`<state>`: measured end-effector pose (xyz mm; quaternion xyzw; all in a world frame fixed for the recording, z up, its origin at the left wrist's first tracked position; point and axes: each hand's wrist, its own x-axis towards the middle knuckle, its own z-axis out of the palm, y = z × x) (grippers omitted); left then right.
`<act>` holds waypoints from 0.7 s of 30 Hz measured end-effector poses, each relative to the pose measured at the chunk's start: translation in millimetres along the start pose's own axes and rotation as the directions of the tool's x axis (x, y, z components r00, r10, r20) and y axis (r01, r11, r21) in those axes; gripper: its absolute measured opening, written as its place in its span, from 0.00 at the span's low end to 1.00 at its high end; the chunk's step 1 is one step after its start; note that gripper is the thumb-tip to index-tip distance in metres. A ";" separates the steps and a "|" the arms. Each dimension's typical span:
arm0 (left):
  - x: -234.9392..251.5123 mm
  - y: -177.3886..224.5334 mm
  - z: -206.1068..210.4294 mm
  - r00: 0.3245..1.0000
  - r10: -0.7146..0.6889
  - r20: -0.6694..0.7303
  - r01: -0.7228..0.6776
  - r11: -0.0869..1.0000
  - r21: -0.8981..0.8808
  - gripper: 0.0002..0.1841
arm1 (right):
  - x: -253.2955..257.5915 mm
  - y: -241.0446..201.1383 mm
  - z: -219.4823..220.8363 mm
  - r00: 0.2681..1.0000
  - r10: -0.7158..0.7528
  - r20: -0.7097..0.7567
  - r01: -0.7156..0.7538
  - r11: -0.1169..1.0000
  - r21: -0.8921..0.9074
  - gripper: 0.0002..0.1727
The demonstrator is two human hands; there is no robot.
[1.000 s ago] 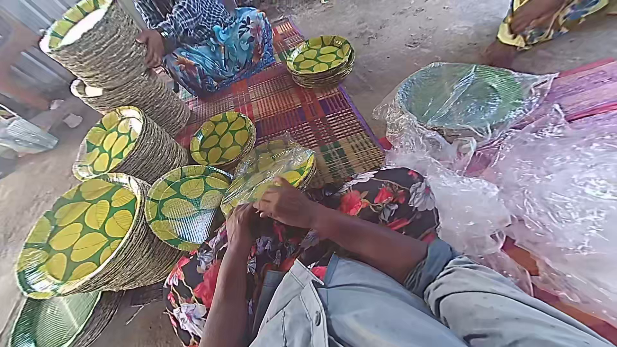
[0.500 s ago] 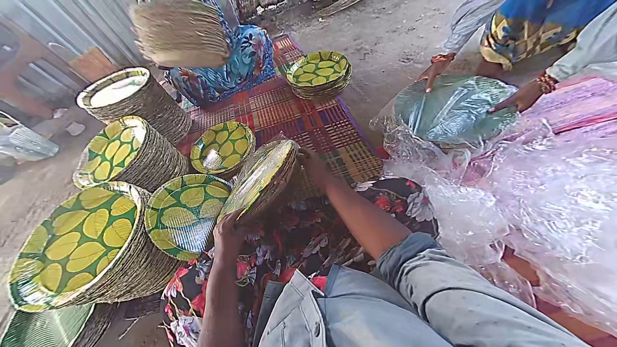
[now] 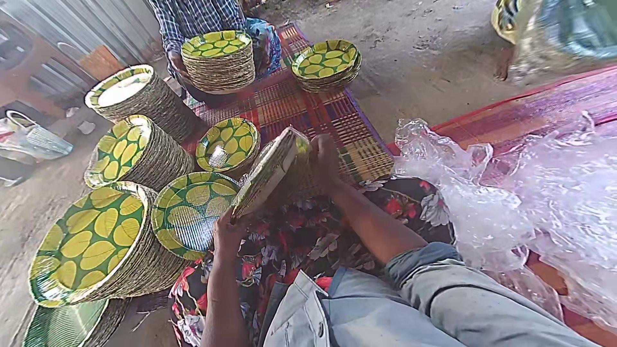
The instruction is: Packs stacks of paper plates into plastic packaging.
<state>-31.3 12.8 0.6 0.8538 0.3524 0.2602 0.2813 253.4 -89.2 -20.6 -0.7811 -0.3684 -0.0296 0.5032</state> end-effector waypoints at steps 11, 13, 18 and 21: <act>25.0 -2.8 -33.1 0.993 -0.103 0.060 0.111 0.982 -0.156 0.18 | -34.0 -15.3 58.9 0.598 -0.605 0.525 0.731 0.680 -0.050 0.17; 21.7 -4.1 -32.0 0.993 -0.088 0.078 0.100 0.979 -0.177 0.18 | -36.1 -12.0 61.0 0.622 -0.532 0.574 0.683 0.727 -0.068 0.20; 15.2 3.1 -23.9 0.989 -0.039 0.142 0.050 0.996 -0.075 0.17 | -36.1 -5.1 62.0 0.573 -0.274 0.773 0.575 0.806 -0.140 0.23; 13.2 8.0 -17.9 0.989 0.009 0.146 -0.013 1.000 0.028 0.18 | -33.9 -10.8 49.2 0.640 -0.143 0.755 0.497 0.826 -0.264 0.28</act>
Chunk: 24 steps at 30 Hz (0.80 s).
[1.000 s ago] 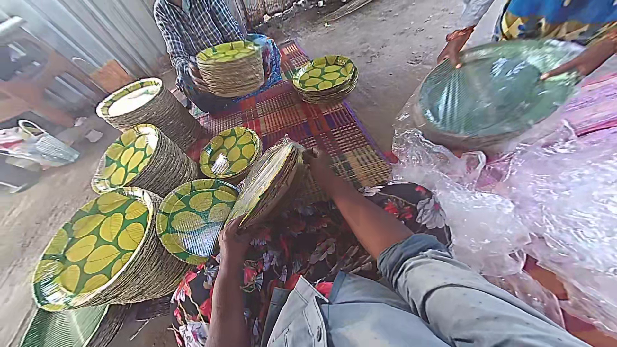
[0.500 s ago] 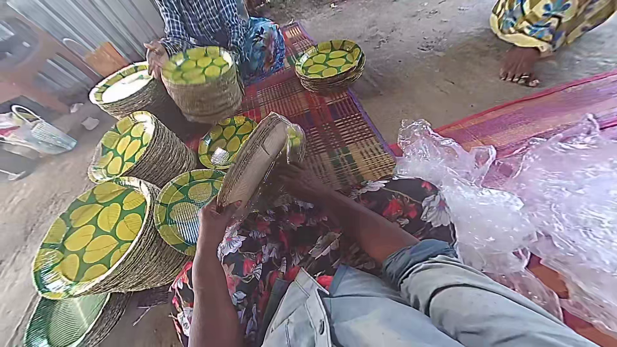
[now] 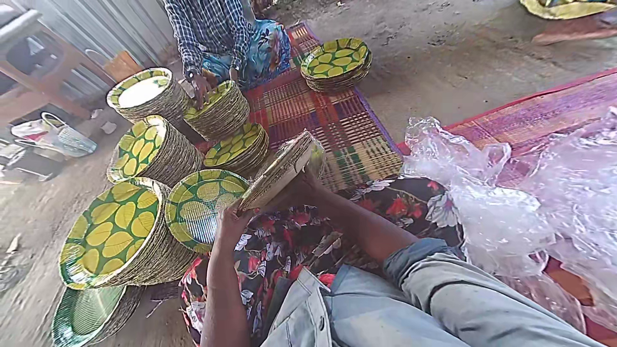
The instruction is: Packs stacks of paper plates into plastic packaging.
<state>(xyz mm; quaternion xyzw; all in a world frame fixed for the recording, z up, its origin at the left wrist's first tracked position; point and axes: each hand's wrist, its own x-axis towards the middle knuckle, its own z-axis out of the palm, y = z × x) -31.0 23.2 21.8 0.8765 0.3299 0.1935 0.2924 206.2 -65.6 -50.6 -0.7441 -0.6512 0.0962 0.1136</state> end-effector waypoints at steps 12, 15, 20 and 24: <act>-4.9 6.4 35.4 0.989 0.119 -0.088 -0.097 0.970 0.223 0.19 | -52.1 -11.7 -87.0 0.924 0.376 -0.071 -0.382 0.918 -0.107 0.12; -7.9 0.4 36.6 0.988 0.134 -0.081 -0.112 0.965 0.236 0.18 | -59.1 -4.7 -88.7 0.915 0.403 -0.023 -0.402 0.915 0.017 0.16; -11.3 -9.3 36.4 0.974 0.224 -0.037 -0.202 0.929 0.309 0.14 | -53.5 26.7 -73.1 0.783 0.618 0.072 -0.623 0.779 0.079 0.21; -13.5 -12.3 39.0 0.975 0.220 0.028 -0.215 0.903 0.373 0.14 | -48.6 42.7 -52.2 0.753 0.658 0.030 -0.658 0.749 0.085 0.17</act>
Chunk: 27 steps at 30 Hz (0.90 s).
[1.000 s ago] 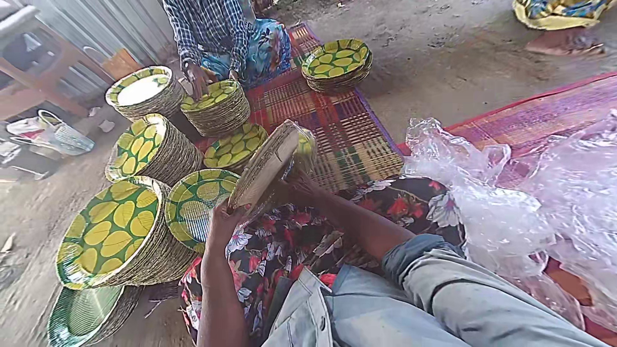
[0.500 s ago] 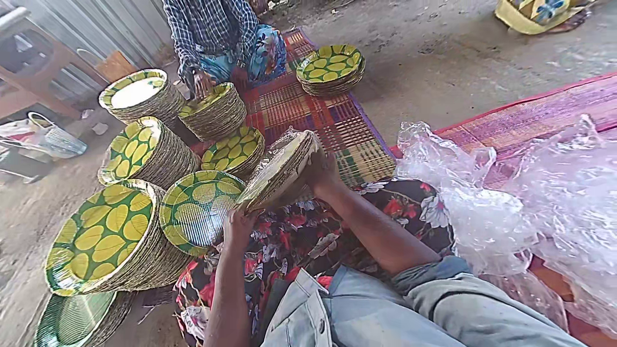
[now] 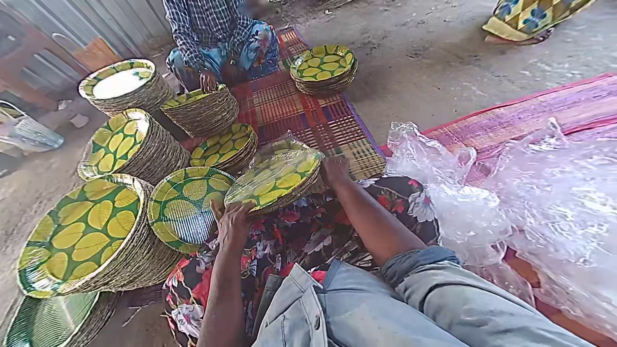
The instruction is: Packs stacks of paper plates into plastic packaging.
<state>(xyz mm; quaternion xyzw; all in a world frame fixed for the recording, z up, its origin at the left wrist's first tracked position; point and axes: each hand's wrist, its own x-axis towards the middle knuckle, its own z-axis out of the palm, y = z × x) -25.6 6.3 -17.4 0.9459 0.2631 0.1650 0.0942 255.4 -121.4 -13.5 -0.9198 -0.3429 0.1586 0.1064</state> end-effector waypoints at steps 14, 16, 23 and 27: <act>5.8 12.3 34.4 0.996 -0.084 -0.033 0.089 0.975 0.201 0.13 | -23.0 0.4 -7.8 0.972 0.046 -0.231 0.057 0.905 0.421 0.31; 7.2 10.5 37.4 0.997 -0.067 -0.037 0.074 0.975 0.209 0.14 | -27.4 0.8 -7.7 0.971 0.056 -0.232 0.047 0.907 0.418 0.31; 3.5 13.9 31.9 0.976 -0.032 -0.217 0.068 0.985 0.160 0.12 | -24.5 27.5 -6.3 0.998 0.055 0.041 -0.066 0.935 0.348 0.32; 3.0 11.6 34.4 0.961 0.006 -0.278 0.047 0.982 0.185 0.10 | -54.8 3.2 -16.1 0.971 -0.173 0.163 0.126 0.956 0.265 0.14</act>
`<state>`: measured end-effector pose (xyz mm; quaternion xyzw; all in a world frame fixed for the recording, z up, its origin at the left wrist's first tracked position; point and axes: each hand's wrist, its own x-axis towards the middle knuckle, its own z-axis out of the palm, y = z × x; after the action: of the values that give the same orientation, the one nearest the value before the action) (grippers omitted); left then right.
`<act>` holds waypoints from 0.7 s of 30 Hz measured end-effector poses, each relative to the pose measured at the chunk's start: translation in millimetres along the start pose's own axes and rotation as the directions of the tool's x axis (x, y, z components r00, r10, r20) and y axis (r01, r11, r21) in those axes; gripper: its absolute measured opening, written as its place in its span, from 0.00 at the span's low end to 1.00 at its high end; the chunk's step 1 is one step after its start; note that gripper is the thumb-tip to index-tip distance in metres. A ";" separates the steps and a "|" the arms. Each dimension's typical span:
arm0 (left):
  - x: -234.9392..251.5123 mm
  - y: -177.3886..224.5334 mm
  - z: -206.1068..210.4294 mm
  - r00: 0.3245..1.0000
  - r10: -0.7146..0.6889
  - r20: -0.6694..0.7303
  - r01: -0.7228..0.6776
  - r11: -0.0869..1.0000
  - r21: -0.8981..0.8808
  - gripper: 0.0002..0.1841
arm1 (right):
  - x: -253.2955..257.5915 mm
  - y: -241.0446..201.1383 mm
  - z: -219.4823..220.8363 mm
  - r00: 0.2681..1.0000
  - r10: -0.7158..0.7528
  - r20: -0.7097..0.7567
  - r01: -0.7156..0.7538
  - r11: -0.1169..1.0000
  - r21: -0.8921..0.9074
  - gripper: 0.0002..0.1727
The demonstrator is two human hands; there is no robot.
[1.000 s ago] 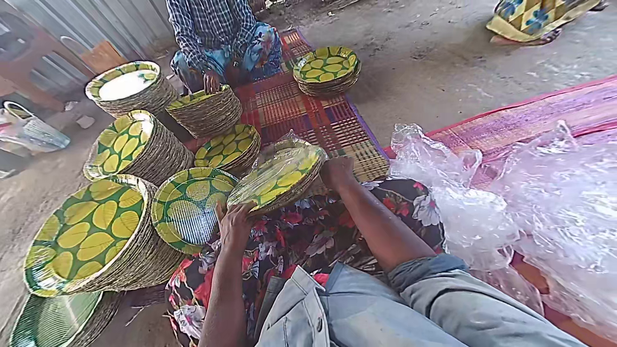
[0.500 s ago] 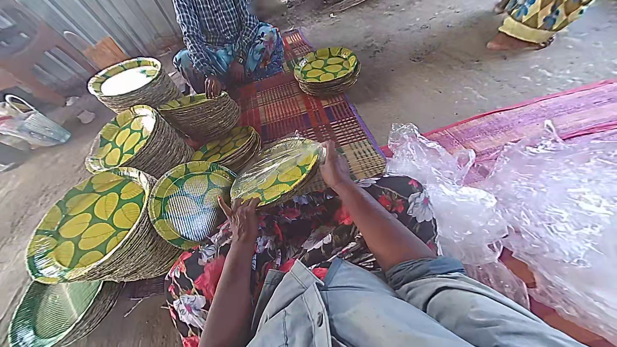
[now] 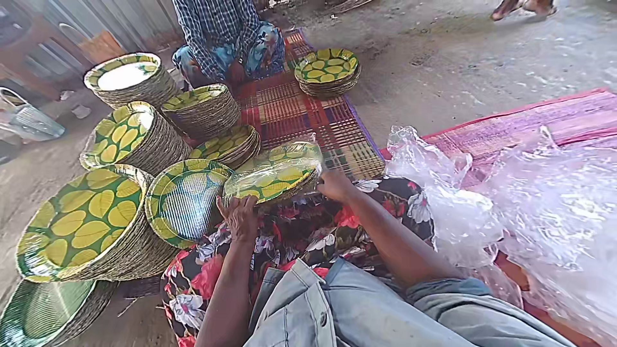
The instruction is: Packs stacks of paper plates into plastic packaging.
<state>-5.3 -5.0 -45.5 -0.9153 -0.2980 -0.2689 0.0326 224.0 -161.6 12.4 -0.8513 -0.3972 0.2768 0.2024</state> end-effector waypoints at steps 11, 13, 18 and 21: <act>15.1 50.4 60.3 0.701 0.017 0.713 -0.032 0.999 0.007 0.31 | -23.7 18.0 14.0 0.982 0.012 0.190 0.038 0.965 -0.260 0.19; 18.4 48.5 64.6 0.670 0.030 0.742 -0.016 1.000 -0.025 0.33 | -25.7 20.7 14.7 0.990 0.020 0.137 0.007 0.982 -0.190 0.19; 16.3 24.5 32.8 0.927 0.069 0.369 0.039 0.960 -0.278 0.25 | -26.7 42.1 -0.5 0.964 0.160 -0.213 -0.114 0.970 0.213 0.21; 20.4 14.6 27.0 0.912 -0.298 0.280 0.399 0.801 -0.446 0.39 | -23.3 57.2 -2.2 0.950 0.170 -0.262 -0.013 0.861 0.509 0.19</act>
<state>29.5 -0.3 -56.6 -0.8436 -0.3848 -0.2462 -0.2822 245.3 -214.8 -10.9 -0.8194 -0.2352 0.2482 0.4601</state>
